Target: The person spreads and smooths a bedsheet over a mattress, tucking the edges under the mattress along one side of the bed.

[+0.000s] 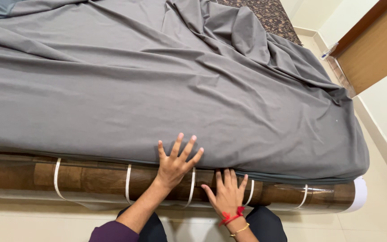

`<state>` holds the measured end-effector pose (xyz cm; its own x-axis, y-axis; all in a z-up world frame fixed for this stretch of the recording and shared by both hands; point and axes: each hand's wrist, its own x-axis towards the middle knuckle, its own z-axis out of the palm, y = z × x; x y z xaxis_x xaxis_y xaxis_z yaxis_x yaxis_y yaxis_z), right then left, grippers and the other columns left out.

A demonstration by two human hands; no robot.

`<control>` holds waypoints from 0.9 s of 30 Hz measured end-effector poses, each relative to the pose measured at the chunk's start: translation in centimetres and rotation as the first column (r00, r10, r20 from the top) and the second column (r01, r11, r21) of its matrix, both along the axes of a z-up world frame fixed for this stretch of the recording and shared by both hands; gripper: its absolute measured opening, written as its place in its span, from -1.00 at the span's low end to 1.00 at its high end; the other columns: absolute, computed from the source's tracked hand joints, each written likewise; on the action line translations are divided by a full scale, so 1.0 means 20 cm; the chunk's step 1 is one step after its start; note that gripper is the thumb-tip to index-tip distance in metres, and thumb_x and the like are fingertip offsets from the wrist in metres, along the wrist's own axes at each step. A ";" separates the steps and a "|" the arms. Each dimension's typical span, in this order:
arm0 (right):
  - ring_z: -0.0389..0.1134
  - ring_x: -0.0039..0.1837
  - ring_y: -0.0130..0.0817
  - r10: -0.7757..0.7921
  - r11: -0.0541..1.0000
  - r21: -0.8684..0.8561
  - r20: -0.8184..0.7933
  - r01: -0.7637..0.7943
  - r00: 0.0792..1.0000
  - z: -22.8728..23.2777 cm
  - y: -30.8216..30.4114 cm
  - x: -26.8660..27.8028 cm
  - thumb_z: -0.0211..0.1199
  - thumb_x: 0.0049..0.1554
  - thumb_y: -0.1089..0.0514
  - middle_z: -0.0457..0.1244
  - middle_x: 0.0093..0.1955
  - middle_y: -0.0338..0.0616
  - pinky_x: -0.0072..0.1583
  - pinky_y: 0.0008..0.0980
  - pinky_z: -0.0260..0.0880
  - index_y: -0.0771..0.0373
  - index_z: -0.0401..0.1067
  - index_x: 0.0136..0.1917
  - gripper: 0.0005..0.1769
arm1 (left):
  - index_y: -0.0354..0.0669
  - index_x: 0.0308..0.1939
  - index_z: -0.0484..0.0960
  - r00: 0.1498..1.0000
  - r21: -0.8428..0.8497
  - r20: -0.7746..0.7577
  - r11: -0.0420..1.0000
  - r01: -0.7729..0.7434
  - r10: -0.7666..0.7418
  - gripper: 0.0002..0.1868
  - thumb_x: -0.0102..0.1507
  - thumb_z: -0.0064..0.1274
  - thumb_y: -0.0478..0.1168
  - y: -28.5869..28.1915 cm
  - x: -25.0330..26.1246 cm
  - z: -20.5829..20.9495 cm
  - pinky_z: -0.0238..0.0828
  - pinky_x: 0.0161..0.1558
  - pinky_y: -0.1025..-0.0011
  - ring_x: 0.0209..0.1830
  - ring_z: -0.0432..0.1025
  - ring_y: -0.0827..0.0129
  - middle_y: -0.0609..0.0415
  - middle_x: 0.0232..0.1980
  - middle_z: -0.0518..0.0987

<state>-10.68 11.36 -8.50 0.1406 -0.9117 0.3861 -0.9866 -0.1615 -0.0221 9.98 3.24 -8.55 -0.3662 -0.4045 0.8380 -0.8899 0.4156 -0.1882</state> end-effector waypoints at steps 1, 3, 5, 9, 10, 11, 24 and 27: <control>0.13 0.42 0.00 -0.040 0.999 0.015 -0.007 0.040 0.999 0.01 -0.02 0.03 0.15 0.02 -0.47 0.19 0.33 0.06 0.39 0.57 -0.27 0.29 0.43 0.24 -0.14 | 0.38 0.37 0.42 0.999 -0.057 0.010 0.998 0.035 -0.035 -0.48 0.33 0.16 -0.09 -0.01 0.00 -0.01 -0.49 0.52 -0.41 0.60 0.11 0.05 0.20 0.56 0.33; 0.10 0.43 -0.03 -0.122 0.987 0.100 -0.021 0.124 0.992 0.06 -0.05 0.07 0.12 0.01 -0.52 0.17 0.37 0.01 0.37 0.67 -0.35 0.22 0.45 0.25 -0.13 | 0.29 0.30 0.42 0.996 -0.073 -0.019 0.993 0.091 -0.093 -0.57 0.36 0.13 -0.04 -0.01 0.00 -0.01 -0.43 0.49 -0.39 0.59 0.12 0.04 0.17 0.55 0.34; 0.07 0.45 -0.07 -0.210 0.946 0.243 -0.040 0.213 0.977 0.10 -0.08 0.09 0.09 0.03 -0.52 0.15 0.43 -0.03 0.35 0.73 -0.41 0.09 0.47 0.27 -0.19 | 0.24 0.27 0.43 0.993 -0.011 -0.014 0.993 0.118 -0.118 -0.59 0.35 0.12 -0.06 0.01 0.03 0.01 -0.31 0.47 -0.35 0.58 0.14 0.05 0.14 0.53 0.36; 0.07 0.47 -0.13 -0.239 0.903 0.349 -0.074 0.250 0.968 0.14 -0.07 0.07 0.03 0.11 -0.51 0.18 0.37 -0.13 0.43 0.69 -0.43 0.04 0.50 0.19 -0.29 | 0.13 0.36 0.43 0.991 0.282 -0.031 0.950 0.137 -0.134 -0.42 0.23 0.09 -0.20 0.03 0.05 0.09 -0.01 0.44 -0.14 0.56 0.19 0.10 0.07 0.51 0.39; 0.10 0.42 -0.09 -0.196 0.938 0.281 -0.059 0.205 0.979 0.13 -0.06 0.06 0.09 0.07 -0.48 0.19 0.35 -0.06 0.38 0.71 -0.40 0.09 0.50 0.21 -0.27 | 0.09 0.40 0.43 0.989 0.364 -0.054 0.919 0.150 -0.140 -0.36 0.20 0.08 -0.23 0.03 0.06 0.11 0.05 0.42 -0.06 0.56 0.20 0.11 0.05 0.51 0.39; 0.13 0.37 -0.05 -0.151 0.965 0.211 -0.047 0.158 0.987 0.12 -0.04 0.05 0.14 0.03 -0.45 0.20 0.34 0.01 0.33 0.72 -0.37 0.13 0.49 0.23 -0.24 | 0.09 0.42 0.41 0.986 0.362 -0.029 0.918 0.161 -0.162 -0.34 0.20 0.10 -0.25 0.04 0.07 0.13 0.07 0.43 -0.02 0.56 0.20 0.11 0.05 0.51 0.40; 0.14 0.41 0.02 0.375 0.906 0.128 0.192 -0.403 0.907 0.04 -0.07 0.28 0.19 0.11 -0.38 0.20 0.39 0.07 0.36 0.25 0.00 0.38 0.34 0.37 -0.13 | 0.28 0.38 0.40 0.999 0.474 0.034 0.881 0.004 -0.023 0.00 -0.16 0.43 -0.08 0.09 0.25 0.32 0.10 0.23 -0.37 0.45 0.20 -0.02 0.03 0.45 0.35; 0.08 0.45 -0.03 0.215 0.946 0.219 0.129 -0.239 0.968 0.08 -0.10 0.37 0.19 0.05 -0.48 0.18 0.42 -0.10 0.32 0.42 -0.06 0.22 0.42 0.31 -0.15 | 0.32 0.34 0.43 1.000 0.297 0.016 0.955 0.020 -0.026 -0.26 0.09 0.34 -0.14 0.03 0.25 0.20 0.14 0.25 -0.20 0.49 0.21 0.03 0.08 0.49 0.35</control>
<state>-3.24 9.44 -6.93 0.3254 -0.9258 0.1924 -0.9147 -0.3598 -0.1840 14.91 3.93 -4.54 -0.3931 -0.6251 0.6743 -0.8770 0.4754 -0.0705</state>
